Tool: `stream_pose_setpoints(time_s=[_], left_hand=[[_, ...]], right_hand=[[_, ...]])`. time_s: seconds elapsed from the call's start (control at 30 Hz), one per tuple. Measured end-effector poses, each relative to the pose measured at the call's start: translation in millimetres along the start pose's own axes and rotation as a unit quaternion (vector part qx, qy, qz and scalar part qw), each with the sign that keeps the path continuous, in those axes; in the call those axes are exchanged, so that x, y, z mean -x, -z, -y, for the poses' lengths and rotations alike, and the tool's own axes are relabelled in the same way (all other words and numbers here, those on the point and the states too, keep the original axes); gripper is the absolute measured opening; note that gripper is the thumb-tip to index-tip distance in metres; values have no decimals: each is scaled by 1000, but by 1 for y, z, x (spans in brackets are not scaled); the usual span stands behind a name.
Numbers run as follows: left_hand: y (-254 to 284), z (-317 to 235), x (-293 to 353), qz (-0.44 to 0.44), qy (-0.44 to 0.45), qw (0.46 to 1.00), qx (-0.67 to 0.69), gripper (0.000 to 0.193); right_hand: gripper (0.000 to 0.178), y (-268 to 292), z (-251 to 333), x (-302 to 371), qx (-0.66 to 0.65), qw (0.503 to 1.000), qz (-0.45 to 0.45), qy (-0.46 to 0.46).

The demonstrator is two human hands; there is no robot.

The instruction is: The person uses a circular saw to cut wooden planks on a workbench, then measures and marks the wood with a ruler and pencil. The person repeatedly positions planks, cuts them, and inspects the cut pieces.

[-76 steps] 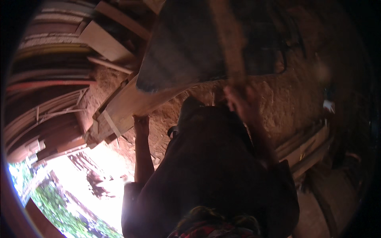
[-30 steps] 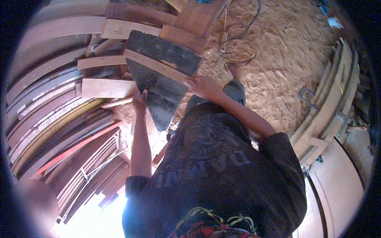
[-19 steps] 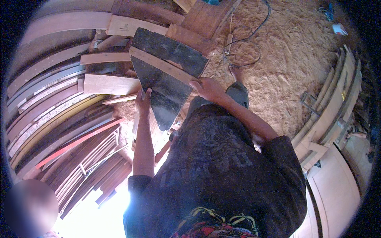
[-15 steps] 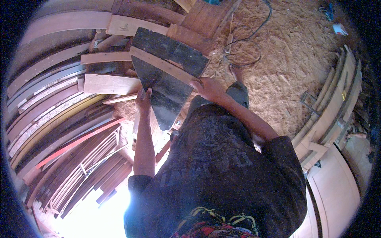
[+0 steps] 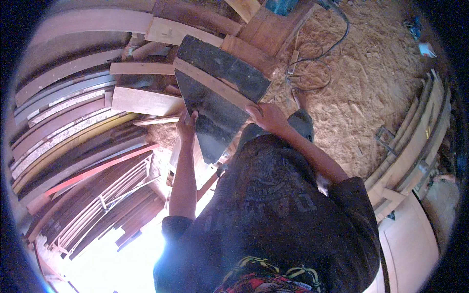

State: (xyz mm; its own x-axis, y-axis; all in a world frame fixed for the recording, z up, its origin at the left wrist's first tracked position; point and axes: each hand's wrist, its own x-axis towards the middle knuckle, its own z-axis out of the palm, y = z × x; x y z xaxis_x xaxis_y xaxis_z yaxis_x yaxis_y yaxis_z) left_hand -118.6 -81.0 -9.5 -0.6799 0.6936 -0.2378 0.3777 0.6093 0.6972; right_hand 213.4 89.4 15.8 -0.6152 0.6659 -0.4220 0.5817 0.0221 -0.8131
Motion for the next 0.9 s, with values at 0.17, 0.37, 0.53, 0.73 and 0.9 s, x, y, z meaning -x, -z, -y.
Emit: stream_pose_setpoints(time_s=[0.17, 0.37, 0.53, 0.73, 0.9], left_hand=[[2, 0, 1, -2, -45, 997, -56, 56], [3, -10, 4, 8, 7, 1000, 8, 48], [-1, -18, 5, 2, -23, 998, 55, 49], [1, -9, 2, -38, -44, 998, 7, 53], [5, -28, 4, -4, -26, 999, -37, 48]], right_hand=[[58, 7, 9, 0, -5, 1000, 13, 17], [66, 8, 8, -1, 22, 998, 44, -31], [68, 2, 3, -5, 29, 998, 43, -40], [72, -6, -1, -7, 15, 1000, 8, -24], [73, -7, 0, -7, 26, 999, 11, -41]])
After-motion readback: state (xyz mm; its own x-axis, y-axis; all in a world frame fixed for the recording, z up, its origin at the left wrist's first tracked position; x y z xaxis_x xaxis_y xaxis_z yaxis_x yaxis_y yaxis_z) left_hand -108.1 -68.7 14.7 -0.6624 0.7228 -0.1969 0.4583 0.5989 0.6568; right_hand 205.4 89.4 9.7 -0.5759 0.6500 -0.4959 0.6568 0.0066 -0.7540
